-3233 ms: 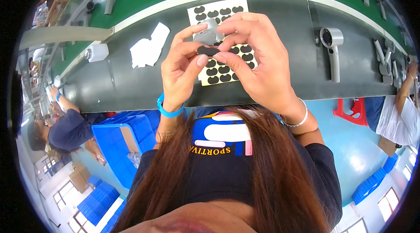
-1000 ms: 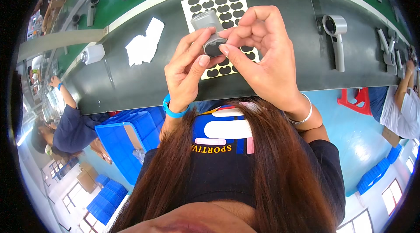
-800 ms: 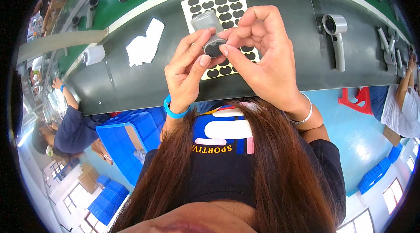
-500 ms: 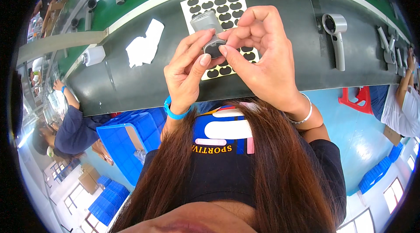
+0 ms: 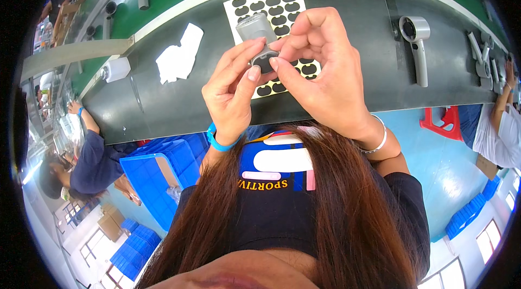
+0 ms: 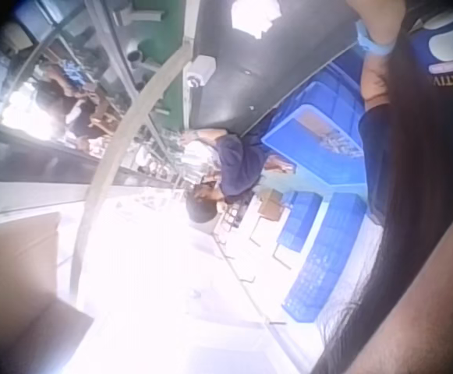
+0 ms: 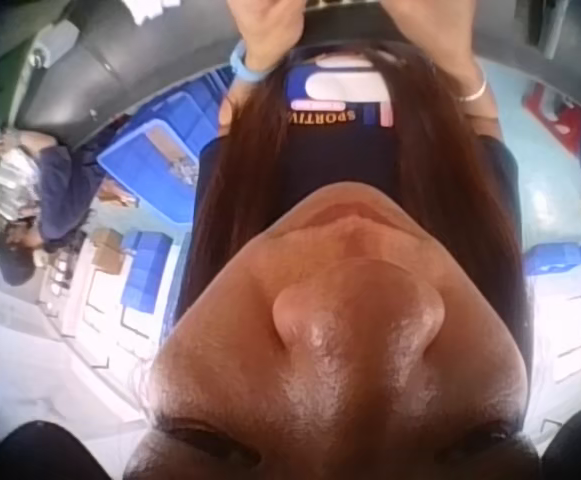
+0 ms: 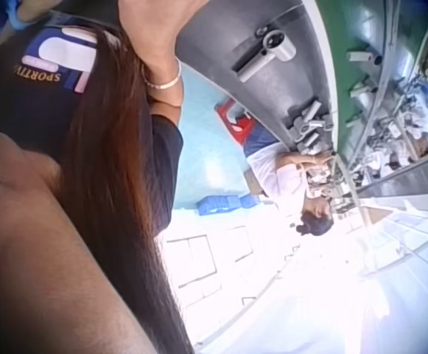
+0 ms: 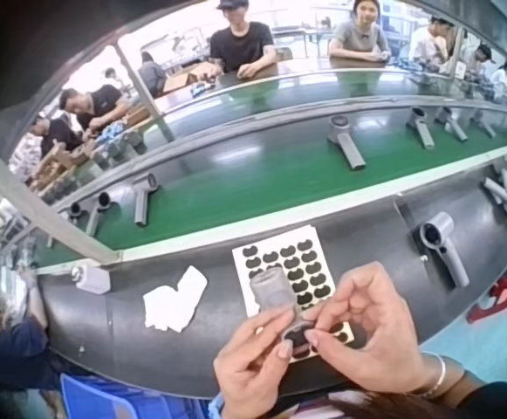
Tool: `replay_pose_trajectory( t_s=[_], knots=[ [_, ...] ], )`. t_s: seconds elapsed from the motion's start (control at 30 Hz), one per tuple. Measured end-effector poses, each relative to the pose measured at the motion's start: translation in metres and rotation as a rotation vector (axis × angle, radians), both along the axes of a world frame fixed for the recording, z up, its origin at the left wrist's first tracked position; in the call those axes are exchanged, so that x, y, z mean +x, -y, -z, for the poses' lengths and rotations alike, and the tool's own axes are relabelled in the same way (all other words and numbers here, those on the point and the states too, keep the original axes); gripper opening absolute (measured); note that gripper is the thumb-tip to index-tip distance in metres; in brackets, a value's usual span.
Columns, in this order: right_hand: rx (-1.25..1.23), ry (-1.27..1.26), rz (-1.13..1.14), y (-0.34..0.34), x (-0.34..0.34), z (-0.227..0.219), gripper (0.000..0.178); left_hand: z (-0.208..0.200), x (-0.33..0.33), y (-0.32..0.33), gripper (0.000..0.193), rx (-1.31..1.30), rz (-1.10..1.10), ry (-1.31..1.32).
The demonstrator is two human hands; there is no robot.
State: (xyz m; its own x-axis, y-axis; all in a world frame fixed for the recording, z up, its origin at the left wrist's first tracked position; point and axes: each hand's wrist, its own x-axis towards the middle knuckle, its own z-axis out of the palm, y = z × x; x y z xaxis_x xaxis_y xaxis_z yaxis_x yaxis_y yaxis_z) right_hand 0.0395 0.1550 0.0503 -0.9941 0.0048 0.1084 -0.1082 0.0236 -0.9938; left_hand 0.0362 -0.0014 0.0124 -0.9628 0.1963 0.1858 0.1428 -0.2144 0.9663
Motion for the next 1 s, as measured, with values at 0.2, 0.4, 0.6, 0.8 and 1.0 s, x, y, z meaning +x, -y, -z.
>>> replay_pose_trajectory(
  t_s=[0.2,0.4,0.6,0.8,1.0],
  knots=[
    [0.039,-0.012,-0.001,0.0,0.0,0.0,0.039,-0.003,0.003,-0.005,0.029,0.002,-0.063,0.032],
    [0.081,-0.027,-0.005,0.0,-0.002,0.0,0.04,-0.002,0.004,-0.006,0.029,-0.008,-0.07,0.018],
    [0.122,-0.022,-0.007,0.001,-0.003,-0.004,0.04,-0.002,0.004,-0.005,0.028,0.002,-0.072,0.019],
    [0.175,0.003,0.002,0.001,-0.002,-0.007,0.039,-0.001,0.004,-0.005,0.028,-0.018,-0.064,0.0],
    [0.387,-0.042,-0.023,-0.003,-0.003,-0.012,0.04,-0.003,0.003,-0.001,0.027,-0.02,-0.06,-0.014]
  ],
)
